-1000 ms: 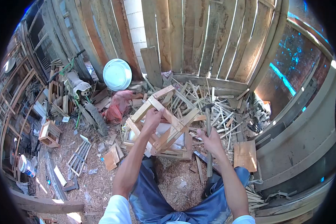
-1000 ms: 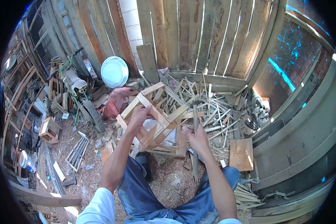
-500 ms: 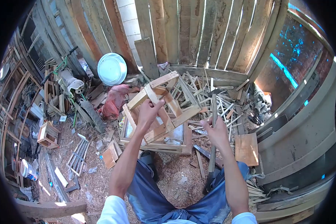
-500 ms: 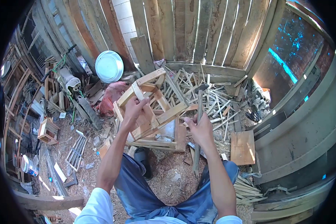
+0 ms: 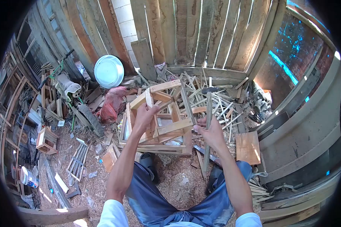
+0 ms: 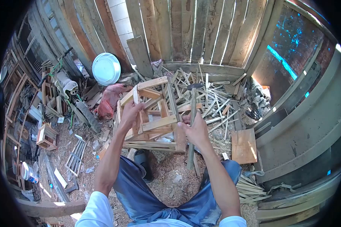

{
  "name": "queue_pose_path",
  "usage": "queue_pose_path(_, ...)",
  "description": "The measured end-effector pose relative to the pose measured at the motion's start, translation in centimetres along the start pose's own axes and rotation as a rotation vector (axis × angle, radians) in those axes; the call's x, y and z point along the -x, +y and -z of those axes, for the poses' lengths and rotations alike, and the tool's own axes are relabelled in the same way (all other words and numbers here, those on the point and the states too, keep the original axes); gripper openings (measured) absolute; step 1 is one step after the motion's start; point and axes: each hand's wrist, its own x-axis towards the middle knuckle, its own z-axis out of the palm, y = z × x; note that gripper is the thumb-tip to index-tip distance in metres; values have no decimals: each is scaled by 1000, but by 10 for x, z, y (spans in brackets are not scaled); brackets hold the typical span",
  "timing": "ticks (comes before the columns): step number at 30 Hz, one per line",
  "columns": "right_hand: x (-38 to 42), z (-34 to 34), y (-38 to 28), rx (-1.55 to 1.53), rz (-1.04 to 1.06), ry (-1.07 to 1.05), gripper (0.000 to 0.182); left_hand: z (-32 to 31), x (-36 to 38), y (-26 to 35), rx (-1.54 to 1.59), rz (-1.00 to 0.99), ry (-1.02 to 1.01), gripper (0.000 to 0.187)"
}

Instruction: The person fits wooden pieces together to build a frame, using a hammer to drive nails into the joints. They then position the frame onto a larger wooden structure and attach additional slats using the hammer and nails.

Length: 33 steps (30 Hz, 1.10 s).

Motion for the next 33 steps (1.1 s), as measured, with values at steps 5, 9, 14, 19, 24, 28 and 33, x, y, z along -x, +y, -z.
queue_pose_path(5, 3, -9, -1, 66, 40, 53, 32, 8, -4, -5, -124, -30, 15, 34)
queue_pose_path(9, 13, -23, -3, 154, 13, 90, 27, 11, 1, 10, -314, -135, 67, 41)
queue_pose_path(14, 20, -64, 32, 152, -7, 78, 26, 15, 3, 25, -454, -131, 113, 46)
queue_pose_path(19, 22, -94, 89, 313, 95, -31, 29, 12, -8, 3, -539, -138, 26, 49)
queue_pose_path(24, 29, -89, 86, 321, 42, -179, 25, 0, -15, -16, -670, -88, -105, 51)
queue_pose_path(28, 26, -86, 103, 409, 192, -186, 26, -4, -5, -21, -757, -284, -161, 53)
queue_pose_path(33, 23, -46, 90, 503, 32, -277, 27, -2, 9, -24, -751, -459, -202, 50)
